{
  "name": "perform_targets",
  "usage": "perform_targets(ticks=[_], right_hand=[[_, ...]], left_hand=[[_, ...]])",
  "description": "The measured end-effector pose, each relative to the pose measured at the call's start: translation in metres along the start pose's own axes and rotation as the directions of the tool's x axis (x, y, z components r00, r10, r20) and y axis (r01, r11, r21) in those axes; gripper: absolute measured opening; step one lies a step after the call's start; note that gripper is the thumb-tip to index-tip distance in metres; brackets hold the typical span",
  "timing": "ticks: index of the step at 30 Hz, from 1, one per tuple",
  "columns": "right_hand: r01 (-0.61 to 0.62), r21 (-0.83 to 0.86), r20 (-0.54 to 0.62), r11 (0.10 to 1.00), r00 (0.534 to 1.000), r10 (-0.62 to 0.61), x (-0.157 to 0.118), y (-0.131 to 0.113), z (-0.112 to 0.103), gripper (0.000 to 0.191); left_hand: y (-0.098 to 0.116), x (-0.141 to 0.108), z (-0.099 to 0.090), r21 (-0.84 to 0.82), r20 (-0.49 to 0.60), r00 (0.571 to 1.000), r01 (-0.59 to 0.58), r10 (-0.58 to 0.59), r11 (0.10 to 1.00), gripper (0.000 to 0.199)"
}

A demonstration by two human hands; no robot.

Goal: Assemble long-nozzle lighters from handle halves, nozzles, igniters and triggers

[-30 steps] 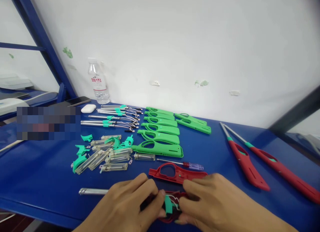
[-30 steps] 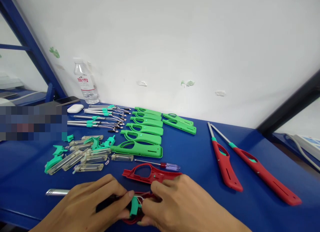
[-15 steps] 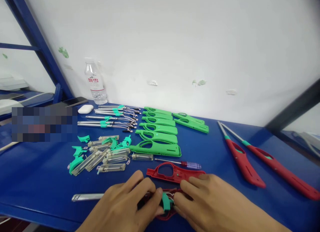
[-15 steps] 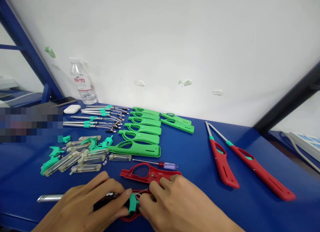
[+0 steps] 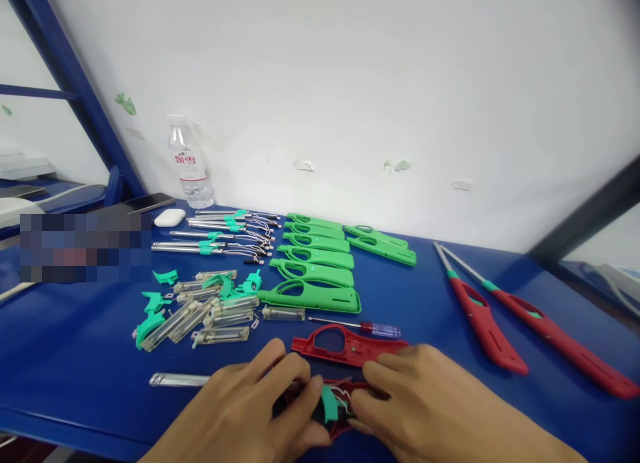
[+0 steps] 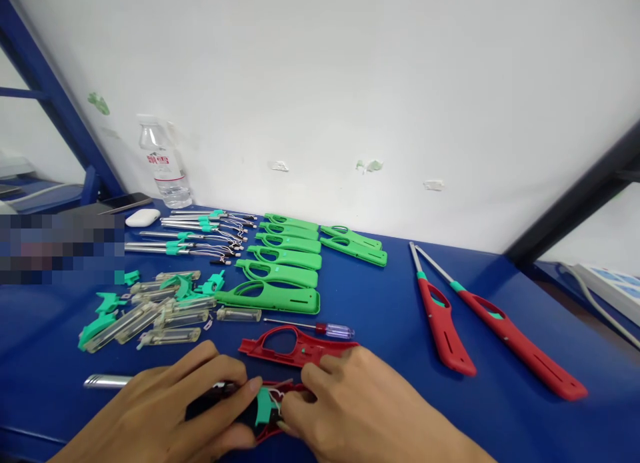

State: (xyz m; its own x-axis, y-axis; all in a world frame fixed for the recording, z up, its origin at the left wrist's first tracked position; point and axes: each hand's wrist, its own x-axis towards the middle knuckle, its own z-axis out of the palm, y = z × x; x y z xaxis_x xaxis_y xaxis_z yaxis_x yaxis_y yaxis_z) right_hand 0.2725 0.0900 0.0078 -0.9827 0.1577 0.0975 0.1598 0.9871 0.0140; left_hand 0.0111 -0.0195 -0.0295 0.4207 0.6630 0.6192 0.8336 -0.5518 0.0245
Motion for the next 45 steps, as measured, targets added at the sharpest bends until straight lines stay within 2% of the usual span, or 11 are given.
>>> perform_targets(ticks=[4, 7, 10, 15, 24, 28, 31, 35, 39, 43, 45], right_hand=[[-0.026, 0.008, -0.13, 1.0, 0.991, 0.027, 0.001, 0.009, -0.005, 0.039], [-0.15, -0.059, -0.297, 0.987, 0.946, 0.126, -0.001, 0.022, -0.01, 0.047], [-0.247, -0.126, -0.358, 0.961, 0.914, 0.188, -0.005, 0.036, -0.013, 0.046], [-0.296, -0.155, -0.341, 0.943, 0.911, 0.23, -0.013, 0.055, -0.016, 0.035], [-0.253, 0.064, -0.131, 0.965, 0.957, 0.259, -0.012, 0.056, -0.015, 0.025], [-0.282, 0.068, -0.113, 0.957, 0.951, 0.288, -0.013, 0.056, -0.012, 0.027], [-0.27, 0.078, -0.123, 0.96, 0.953, 0.278, -0.013, 0.059, -0.011, 0.028], [-0.218, 0.088, -0.147, 0.972, 0.962, 0.229, -0.012, 0.058, -0.007, 0.026], [-0.176, 0.096, -0.185, 0.98, 0.964, 0.191, -0.009, 0.053, -0.002, 0.027], [-0.128, 0.095, -0.228, 0.987, 0.962, 0.147, -0.005, 0.047, -0.001, 0.027], [-0.109, 0.092, -0.273, 0.99, 0.953, 0.13, -0.003, 0.045, -0.003, 0.028]], left_hand=[[-0.002, -0.003, 0.002, -0.006, 0.015, 1.0, -0.009, 0.009, 1.0, 0.039], [-0.003, -0.006, 0.0, -0.01, 0.031, 1.0, -0.004, 0.005, 1.0, 0.039], [-0.004, -0.007, -0.006, 0.007, 0.044, 0.999, 0.005, -0.006, 1.0, 0.042], [-0.011, 0.004, -0.016, 0.064, 0.038, 0.999, 0.032, -0.035, 0.997, 0.028], [-0.014, 0.015, -0.022, 0.026, 0.026, 0.998, 0.049, -0.049, 0.998, 0.022], [-0.037, 0.012, -0.038, 0.002, 0.01, 1.0, 0.007, -0.007, 1.0, 0.045], [-0.064, 0.003, -0.051, 0.121, 0.036, 0.999, -0.029, 0.024, 0.992, 0.051], [-0.087, -0.013, -0.06, 0.251, 0.131, 0.961, 0.206, -0.244, 0.946, 0.048], [-0.086, -0.015, -0.057, 0.219, 0.211, 0.919, 0.287, -0.332, 0.933, 0.053], [-0.086, -0.023, -0.042, 0.145, 0.274, 0.918, 0.256, -0.287, 0.956, 0.052], [-0.091, -0.038, -0.029, 0.156, 0.231, 0.918, 0.292, -0.322, 0.944, 0.046]])
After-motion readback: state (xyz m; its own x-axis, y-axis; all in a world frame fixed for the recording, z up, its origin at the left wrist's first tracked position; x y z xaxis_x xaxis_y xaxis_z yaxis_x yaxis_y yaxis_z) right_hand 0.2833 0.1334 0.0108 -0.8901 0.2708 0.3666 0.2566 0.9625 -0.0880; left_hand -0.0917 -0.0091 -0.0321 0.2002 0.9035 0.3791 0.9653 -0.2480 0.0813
